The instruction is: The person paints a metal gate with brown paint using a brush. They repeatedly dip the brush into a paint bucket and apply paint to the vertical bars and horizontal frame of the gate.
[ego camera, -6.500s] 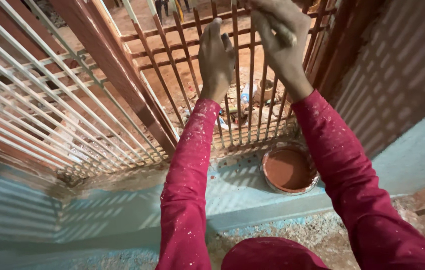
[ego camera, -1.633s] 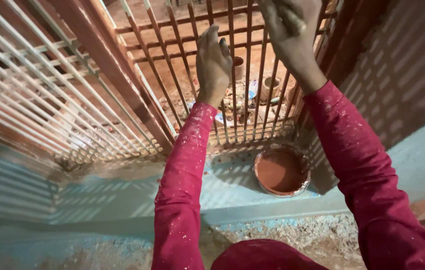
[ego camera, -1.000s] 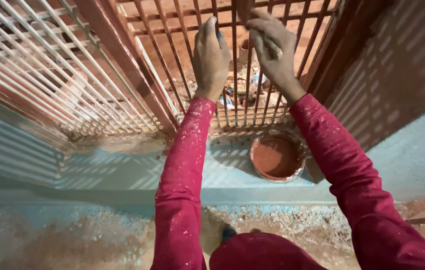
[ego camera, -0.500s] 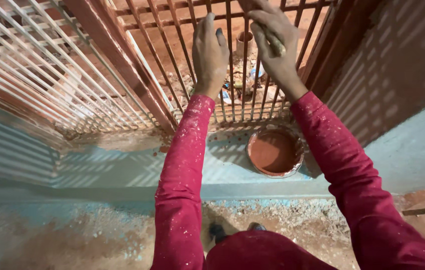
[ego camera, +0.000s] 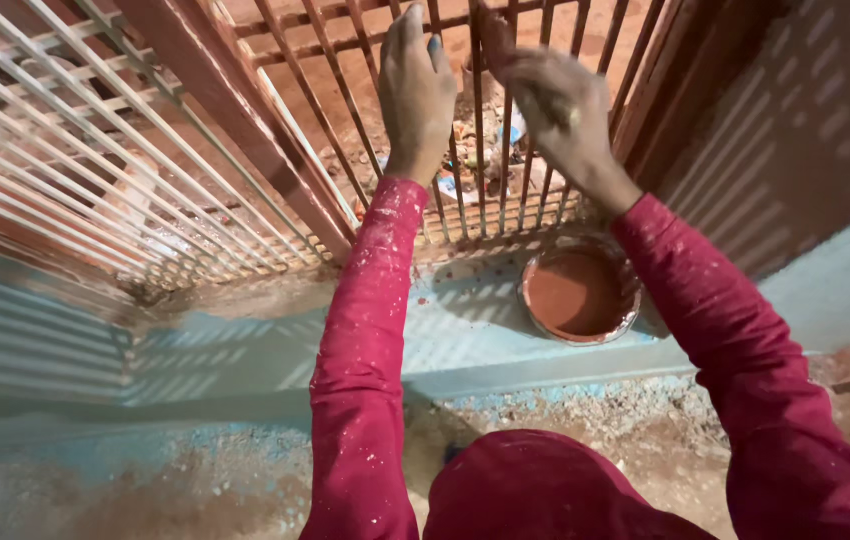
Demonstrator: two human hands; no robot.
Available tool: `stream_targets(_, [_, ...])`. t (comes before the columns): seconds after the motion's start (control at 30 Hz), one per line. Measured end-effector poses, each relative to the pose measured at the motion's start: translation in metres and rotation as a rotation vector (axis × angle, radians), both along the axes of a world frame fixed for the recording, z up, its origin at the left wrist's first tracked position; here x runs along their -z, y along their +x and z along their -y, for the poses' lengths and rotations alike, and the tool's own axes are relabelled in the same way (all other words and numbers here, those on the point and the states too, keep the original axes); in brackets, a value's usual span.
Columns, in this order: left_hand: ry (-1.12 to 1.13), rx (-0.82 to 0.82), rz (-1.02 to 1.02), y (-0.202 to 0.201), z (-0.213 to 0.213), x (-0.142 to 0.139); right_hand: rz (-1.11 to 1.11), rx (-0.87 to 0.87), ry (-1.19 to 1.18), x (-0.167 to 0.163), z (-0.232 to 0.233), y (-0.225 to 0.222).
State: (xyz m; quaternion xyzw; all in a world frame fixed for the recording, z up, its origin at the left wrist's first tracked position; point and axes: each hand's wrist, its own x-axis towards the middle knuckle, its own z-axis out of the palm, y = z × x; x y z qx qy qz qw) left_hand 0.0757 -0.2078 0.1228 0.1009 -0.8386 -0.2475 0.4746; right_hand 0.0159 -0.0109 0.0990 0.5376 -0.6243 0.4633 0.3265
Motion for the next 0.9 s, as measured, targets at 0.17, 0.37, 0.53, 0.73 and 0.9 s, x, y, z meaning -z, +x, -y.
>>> stream_targets(0.17, [-0.087,0.114,-0.131,0.000,0.002,0.011,0.055,0.026,-0.204,-0.023,-0.003,-0.017])
stream_targets(0.37, [-0.014,0.129,-0.082,0.001,0.010,0.022,-0.070,0.027,-0.194,-0.027,0.016,-0.003])
stream_targets(0.53, [-0.120,0.015,-0.089,0.003,0.012,0.018,-0.156,0.220,0.002,0.010,0.038,0.045])
stream_targets(0.73, [-0.041,0.063,-0.074,0.009,0.013,0.014,-0.122,0.180,-0.001,0.014,0.043,0.059])
stream_targets(0.9, [0.041,0.106,-0.048,0.009,0.015,0.016,-0.228,0.229,-0.018,0.004,0.035,0.033])
